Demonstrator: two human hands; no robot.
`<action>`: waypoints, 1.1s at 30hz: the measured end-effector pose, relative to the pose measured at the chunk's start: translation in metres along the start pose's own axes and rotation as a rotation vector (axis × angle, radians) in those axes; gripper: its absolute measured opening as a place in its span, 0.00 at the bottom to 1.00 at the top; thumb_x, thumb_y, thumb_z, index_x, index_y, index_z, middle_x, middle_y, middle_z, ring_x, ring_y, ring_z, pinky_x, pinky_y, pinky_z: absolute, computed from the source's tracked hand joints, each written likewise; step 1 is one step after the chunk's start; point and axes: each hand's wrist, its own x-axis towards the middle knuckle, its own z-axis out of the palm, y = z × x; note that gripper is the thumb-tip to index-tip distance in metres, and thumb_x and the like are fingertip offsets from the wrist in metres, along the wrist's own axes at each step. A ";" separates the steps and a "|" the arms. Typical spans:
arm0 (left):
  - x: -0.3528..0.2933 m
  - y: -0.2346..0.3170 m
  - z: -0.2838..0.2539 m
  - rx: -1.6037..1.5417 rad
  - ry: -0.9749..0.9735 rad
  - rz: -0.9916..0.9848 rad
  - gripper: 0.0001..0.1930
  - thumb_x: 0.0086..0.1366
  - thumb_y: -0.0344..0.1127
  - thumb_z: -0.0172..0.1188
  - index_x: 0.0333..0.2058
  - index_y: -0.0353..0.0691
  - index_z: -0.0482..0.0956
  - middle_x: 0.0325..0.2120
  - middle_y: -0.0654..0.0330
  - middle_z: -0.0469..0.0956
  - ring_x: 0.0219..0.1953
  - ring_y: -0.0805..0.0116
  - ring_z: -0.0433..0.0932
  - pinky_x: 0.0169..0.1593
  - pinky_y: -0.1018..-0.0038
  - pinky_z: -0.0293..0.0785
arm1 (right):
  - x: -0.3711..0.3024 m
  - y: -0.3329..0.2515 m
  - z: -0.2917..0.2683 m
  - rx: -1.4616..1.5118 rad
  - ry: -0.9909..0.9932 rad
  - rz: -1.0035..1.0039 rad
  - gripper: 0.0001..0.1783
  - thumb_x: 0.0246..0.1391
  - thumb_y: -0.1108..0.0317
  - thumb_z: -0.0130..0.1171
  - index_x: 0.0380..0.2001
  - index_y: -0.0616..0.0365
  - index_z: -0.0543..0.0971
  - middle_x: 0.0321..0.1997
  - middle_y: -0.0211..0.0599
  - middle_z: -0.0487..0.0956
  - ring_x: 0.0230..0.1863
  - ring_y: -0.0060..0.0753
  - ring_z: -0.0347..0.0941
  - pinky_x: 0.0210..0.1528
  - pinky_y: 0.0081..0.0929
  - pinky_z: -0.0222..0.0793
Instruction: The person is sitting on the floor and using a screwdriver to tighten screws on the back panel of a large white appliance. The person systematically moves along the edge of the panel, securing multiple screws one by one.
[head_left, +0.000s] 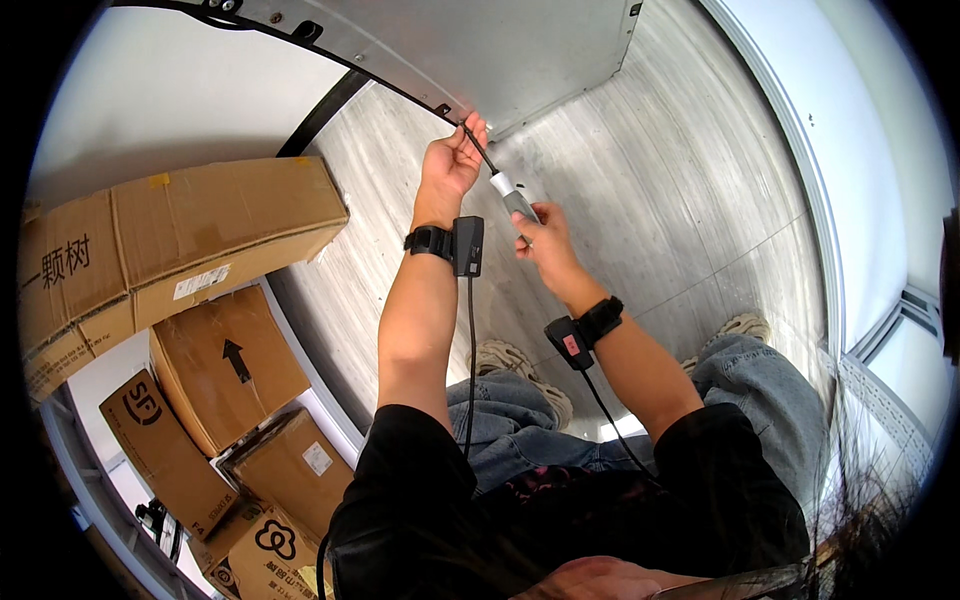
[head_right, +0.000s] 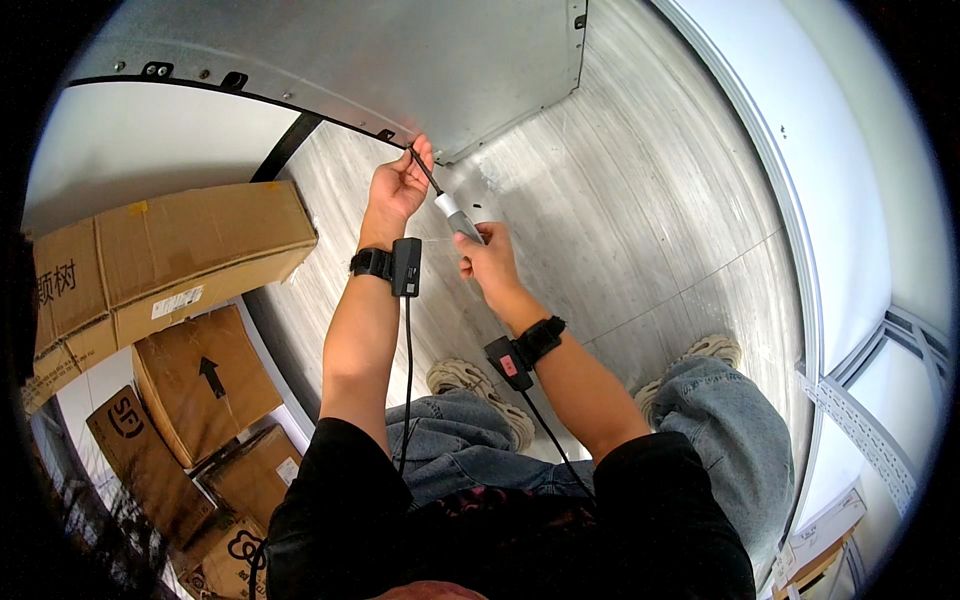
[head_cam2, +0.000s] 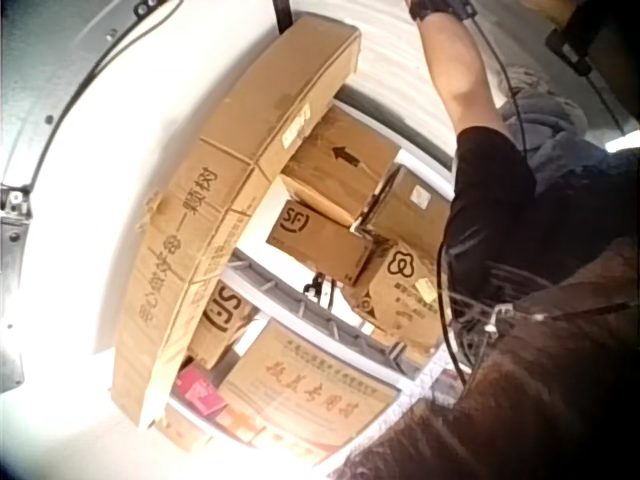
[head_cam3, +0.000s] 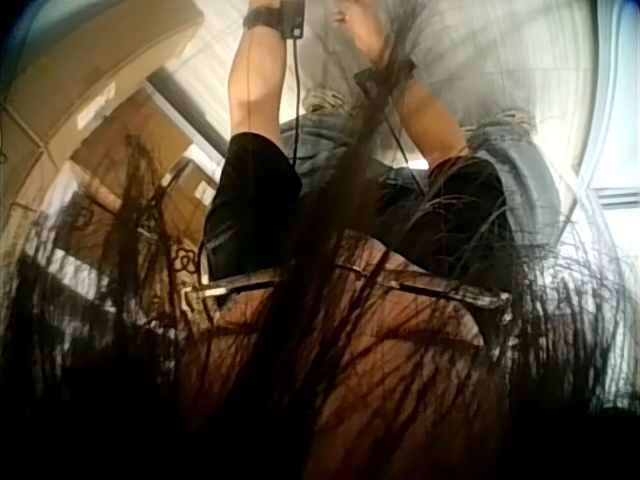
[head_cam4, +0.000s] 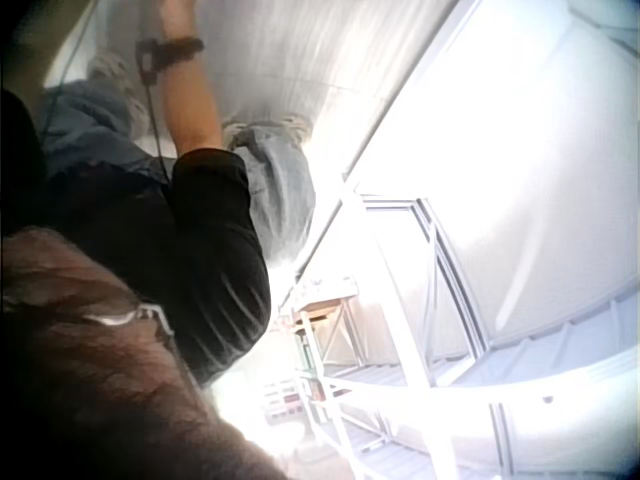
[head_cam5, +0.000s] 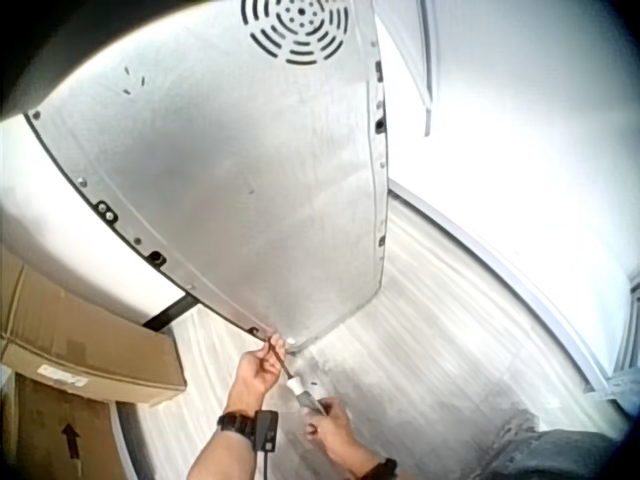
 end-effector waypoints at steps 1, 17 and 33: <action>0.000 0.000 0.000 0.001 0.000 -0.001 0.13 0.68 0.28 0.39 0.47 0.28 0.67 0.43 0.51 0.74 0.44 0.60 0.76 0.48 0.68 0.76 | 0.002 0.000 -0.004 0.011 -0.055 0.018 0.22 0.57 0.55 0.53 0.41 0.65 0.66 0.35 0.41 0.69 0.21 0.25 0.69 0.22 0.23 0.68; 0.001 -0.001 0.002 -0.010 0.004 0.007 0.14 0.67 0.28 0.39 0.47 0.28 0.68 0.43 0.51 0.74 0.43 0.60 0.76 0.48 0.68 0.76 | 0.007 -0.001 -0.010 0.043 -0.069 0.087 0.22 0.58 0.49 0.47 0.34 0.61 0.70 0.23 0.32 0.69 0.18 0.24 0.65 0.26 0.26 0.68; 0.001 -0.002 0.003 -0.001 0.003 0.011 0.15 0.67 0.29 0.38 0.47 0.28 0.68 0.42 0.51 0.75 0.42 0.60 0.76 0.47 0.68 0.76 | 0.002 -0.014 -0.017 0.061 -0.214 0.184 0.25 0.55 0.51 0.54 0.43 0.63 0.67 0.25 0.32 0.69 0.23 0.22 0.65 0.29 0.24 0.67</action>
